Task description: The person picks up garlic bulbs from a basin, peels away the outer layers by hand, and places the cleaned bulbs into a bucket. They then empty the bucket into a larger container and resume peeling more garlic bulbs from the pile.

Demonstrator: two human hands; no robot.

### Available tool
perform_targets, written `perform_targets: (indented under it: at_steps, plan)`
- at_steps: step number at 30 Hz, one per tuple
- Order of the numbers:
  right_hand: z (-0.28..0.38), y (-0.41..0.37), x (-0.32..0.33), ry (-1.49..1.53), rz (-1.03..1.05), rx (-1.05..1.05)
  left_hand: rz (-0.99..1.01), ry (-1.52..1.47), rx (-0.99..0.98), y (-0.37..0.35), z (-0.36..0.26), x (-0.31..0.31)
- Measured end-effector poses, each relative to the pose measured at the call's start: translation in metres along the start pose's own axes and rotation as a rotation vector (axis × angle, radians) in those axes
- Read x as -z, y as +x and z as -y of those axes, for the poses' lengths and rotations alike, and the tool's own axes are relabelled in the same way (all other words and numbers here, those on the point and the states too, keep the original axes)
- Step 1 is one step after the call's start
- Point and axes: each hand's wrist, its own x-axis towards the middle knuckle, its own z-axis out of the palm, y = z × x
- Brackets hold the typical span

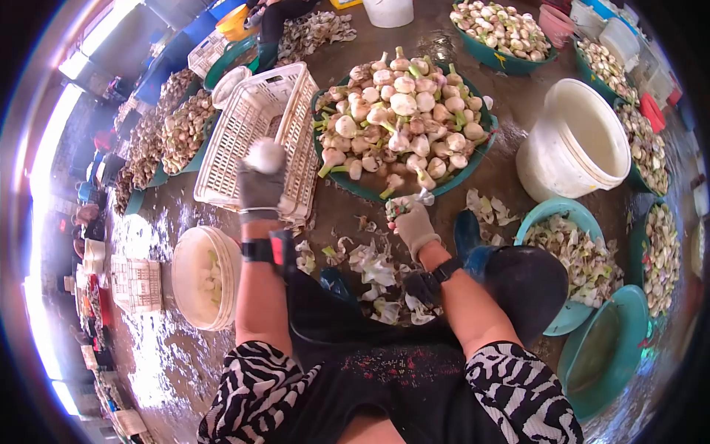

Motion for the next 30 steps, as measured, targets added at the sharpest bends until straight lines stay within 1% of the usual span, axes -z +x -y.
perform_targets:
  at_steps: [2, 3, 4, 5, 6, 8, 9, 10, 12, 13, 14, 15, 16, 17, 19, 20, 21, 22, 23, 25, 26, 27, 28, 29, 30]
  plan:
    - [-0.008, 0.017, -0.009, -0.015, 0.102, 0.176, -0.290, -0.256, 0.078, 0.003, -0.032, -0.008]
    - [-0.017, 0.035, -0.022, -0.282, 0.004, 0.323, -0.369, -0.176, 0.073, 0.003, -0.028, -0.010]
    - [-0.024, 0.049, -0.029, -0.438, 0.010, 0.358, -0.450, -0.097, 0.072, 0.006, -0.024, -0.008]
    - [-0.011, 0.057, -0.047, -0.596, 0.019, 0.396, -0.456, -0.005, 0.082, 0.010, -0.017, -0.004]
    - [0.001, 0.067, -0.065, -0.754, 0.028, 0.436, -0.403, 0.066, 0.115, 0.013, -0.013, -0.004]
    - [0.013, 0.095, -0.096, -1.145, 0.088, 0.592, -0.313, 0.199, 0.116, 0.023, -0.008, 0.001]
    - [0.016, 0.113, -0.110, -1.282, 0.179, 0.534, -0.296, 0.235, 0.116, 0.025, -0.007, -0.002]
    - [0.005, 0.135, -0.120, -1.389, 0.178, 0.561, -0.279, 0.271, 0.116, 0.025, -0.007, -0.005]
    - [0.019, 0.151, -0.143, -1.647, 0.166, 0.527, -0.273, 0.345, 0.114, 0.028, -0.005, -0.011]
    - [-0.010, 0.177, -0.143, -1.624, 0.113, 0.569, -0.283, 0.386, 0.113, 0.029, -0.006, -0.012]
    - [-0.010, 0.185, -0.145, -1.807, 0.074, 0.653, -0.296, 0.429, 0.112, 0.030, -0.006, -0.012]
    - [-0.011, 0.192, -0.144, -1.840, 0.116, 0.691, -0.278, 0.436, 0.096, 0.031, -0.005, -0.011]
    - [-0.010, 0.197, -0.143, -1.874, 0.155, 0.729, -0.266, 0.506, 0.090, 0.033, -0.003, -0.011]
    - [-0.007, 0.199, -0.141, -1.743, 0.159, 0.836, -0.254, 0.573, 0.086, 0.033, -0.001, -0.011]
    - [0.001, 0.200, -0.132, -1.245, 0.091, 0.797, -0.212, 0.709, 0.095, 0.035, 0.004, -0.004]
    - [0.006, 0.198, -0.125, -0.999, 0.054, 0.760, -0.172, 0.823, 0.034, 0.036, 0.016, 0.008]
    - [0.001, 0.207, -0.112, -0.666, 0.114, 0.553, -0.124, 0.939, -0.028, 0.038, 0.034, 0.022]
    - [0.004, 0.201, -0.107, -0.230, 0.198, 0.333, -0.007, 1.232, -0.188, 0.040, 0.046, 0.032]
    - [0.009, 0.189, -0.101, 0.207, 0.268, 0.108, 0.066, 1.513, -0.392, 0.041, 0.059, 0.042]
    - [0.043, 0.144, -0.098, 0.761, 0.218, -0.195, 0.247, 1.476, -0.200, 0.031, 0.064, 0.030]
    - [0.044, 0.131, -0.090, 0.593, 0.208, -0.094, 0.340, 1.453, -0.103, 0.023, 0.066, 0.020]
    - [0.045, 0.120, -0.080, 0.422, 0.195, 0.008, 0.383, 1.544, -0.198, 0.014, 0.064, 0.001]
    - [0.047, 0.110, -0.072, 0.252, 0.179, 0.105, 0.383, 1.557, -0.195, 0.005, 0.064, -0.012]
    - [0.052, 0.102, -0.078, 0.190, 0.038, 0.067, 0.383, 1.569, -0.192, -0.004, 0.066, -0.023]
    - [0.061, 0.089, -0.073, 0.137, 0.052, 0.075, 0.378, 1.584, -0.186, -0.013, 0.068, -0.028]
